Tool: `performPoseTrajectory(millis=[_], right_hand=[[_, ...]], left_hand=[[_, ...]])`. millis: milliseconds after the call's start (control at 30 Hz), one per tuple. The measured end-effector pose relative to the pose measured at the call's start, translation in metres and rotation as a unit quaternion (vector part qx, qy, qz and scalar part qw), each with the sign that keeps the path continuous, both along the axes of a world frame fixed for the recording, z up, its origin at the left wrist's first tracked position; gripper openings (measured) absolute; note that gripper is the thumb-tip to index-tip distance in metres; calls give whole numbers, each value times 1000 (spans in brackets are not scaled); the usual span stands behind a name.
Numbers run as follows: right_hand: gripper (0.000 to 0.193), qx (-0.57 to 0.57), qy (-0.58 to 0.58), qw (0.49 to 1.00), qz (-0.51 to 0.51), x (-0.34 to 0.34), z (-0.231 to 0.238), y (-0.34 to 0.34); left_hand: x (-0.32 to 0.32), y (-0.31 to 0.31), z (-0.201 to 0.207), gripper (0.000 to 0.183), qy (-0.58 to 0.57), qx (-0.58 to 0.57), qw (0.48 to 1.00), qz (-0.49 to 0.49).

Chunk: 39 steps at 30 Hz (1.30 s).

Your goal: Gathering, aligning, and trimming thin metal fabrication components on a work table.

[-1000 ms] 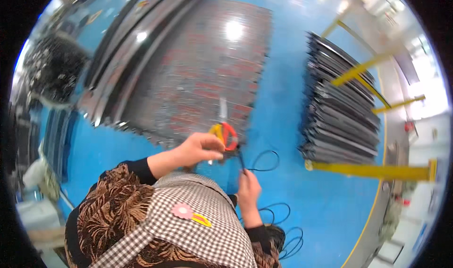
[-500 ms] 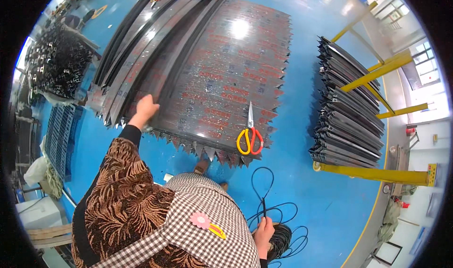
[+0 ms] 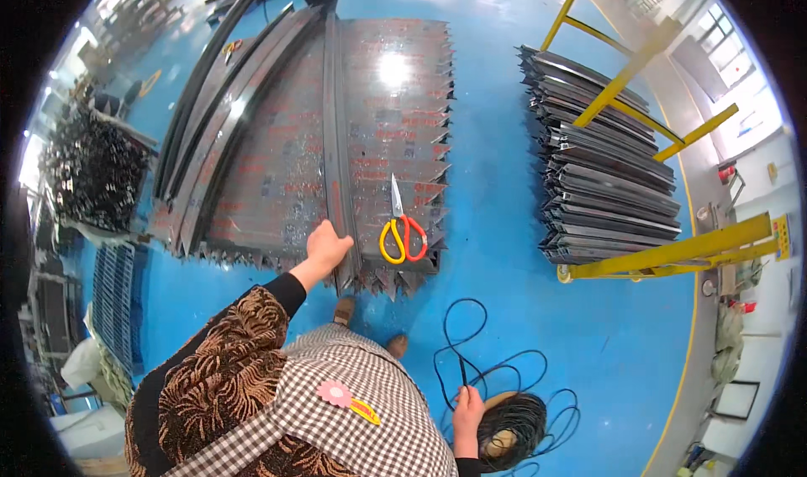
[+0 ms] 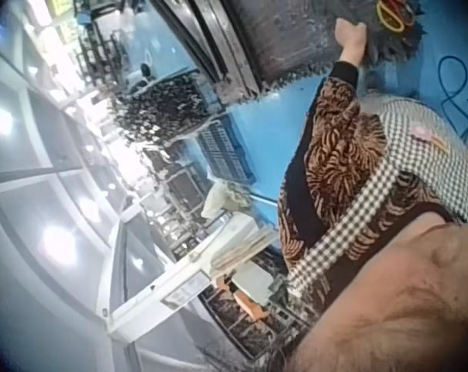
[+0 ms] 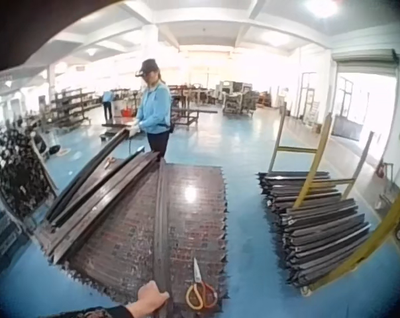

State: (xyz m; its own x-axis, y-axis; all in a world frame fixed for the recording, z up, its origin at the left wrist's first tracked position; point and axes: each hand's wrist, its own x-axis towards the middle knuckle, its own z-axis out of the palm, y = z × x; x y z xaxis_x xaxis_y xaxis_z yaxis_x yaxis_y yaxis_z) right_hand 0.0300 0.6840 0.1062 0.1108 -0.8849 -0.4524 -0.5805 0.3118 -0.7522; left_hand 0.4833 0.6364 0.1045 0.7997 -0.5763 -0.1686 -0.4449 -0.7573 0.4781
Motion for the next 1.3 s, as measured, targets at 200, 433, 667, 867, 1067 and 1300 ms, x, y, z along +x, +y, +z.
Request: performPoseTrajectory(millis=[200,433,667,867,1067,1300], right_hand=[[19,20,1,999,-40,14,-3,16],[19,-10,42,989,-138,103,8,83],[20,-27,51,983,-177,214,17,154],[19,-68,67,980,-177,274,27,144],[14,-134,26,981,-135,309,-2,151],[15,-83,-1,986,-143,338,-36,156]], left_hand=[[54,-17,19,51,36,-15,997,-64],[117,-55,-50,87,-6,-85,990,-110],[132,-26,-41,92,40,-105,976,-187],[149,-67,-14,93,9,-35,962,-269],[164,-56,-17,86,-215,-31,820,-529],[170,-61,-7,82,-219,46,743,-631]])
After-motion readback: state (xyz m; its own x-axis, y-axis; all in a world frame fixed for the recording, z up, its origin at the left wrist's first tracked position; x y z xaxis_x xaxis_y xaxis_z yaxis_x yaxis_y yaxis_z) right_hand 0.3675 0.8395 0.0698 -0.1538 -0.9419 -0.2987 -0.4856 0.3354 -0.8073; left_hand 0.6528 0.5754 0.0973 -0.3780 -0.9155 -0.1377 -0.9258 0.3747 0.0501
